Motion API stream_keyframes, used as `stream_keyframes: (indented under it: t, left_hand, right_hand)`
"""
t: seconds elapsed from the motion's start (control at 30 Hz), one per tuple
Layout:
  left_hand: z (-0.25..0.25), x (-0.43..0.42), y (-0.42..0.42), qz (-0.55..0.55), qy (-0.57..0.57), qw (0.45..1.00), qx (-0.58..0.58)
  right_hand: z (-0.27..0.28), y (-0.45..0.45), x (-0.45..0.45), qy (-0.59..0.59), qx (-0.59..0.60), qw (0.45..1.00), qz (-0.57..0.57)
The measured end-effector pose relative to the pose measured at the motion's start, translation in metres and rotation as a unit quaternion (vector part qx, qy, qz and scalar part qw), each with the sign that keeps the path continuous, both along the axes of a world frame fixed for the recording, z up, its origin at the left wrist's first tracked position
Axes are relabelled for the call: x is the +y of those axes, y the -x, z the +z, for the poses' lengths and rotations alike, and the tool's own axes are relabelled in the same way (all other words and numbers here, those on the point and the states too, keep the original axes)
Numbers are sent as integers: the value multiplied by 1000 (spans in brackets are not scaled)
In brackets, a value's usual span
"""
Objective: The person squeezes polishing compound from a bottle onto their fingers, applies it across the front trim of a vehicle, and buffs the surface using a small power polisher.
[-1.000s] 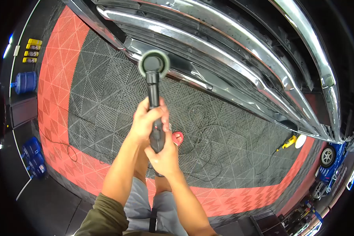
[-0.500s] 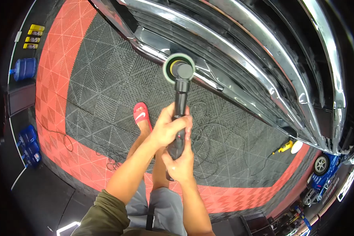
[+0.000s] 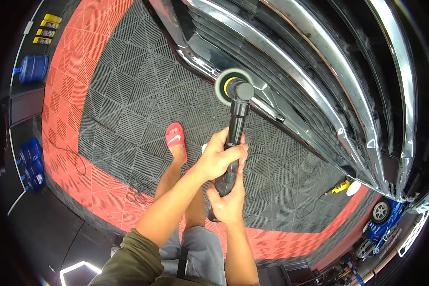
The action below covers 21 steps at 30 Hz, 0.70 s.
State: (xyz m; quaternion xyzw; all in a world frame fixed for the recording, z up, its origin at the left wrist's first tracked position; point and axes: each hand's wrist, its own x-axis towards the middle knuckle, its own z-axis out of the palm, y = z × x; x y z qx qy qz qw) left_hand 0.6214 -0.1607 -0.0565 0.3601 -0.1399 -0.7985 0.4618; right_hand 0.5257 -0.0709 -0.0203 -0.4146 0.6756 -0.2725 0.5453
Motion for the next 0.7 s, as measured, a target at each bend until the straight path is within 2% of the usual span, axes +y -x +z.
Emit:
stream_keyframes:
  t: [0.33,0.5,0.7]
  left_hand:
    - [7,-17,-33,58,1,998,22]
    - [8,-22,-48,85,-6,996,35]
    - [15,-36,-55,107,-13,994,14]
  right_hand:
    - [3,-20,-22,-22,14,999,40]
    - [4,-29,-35,-23,-24,996,79]
    - [20,-40,-54,-42,-15,996,78]
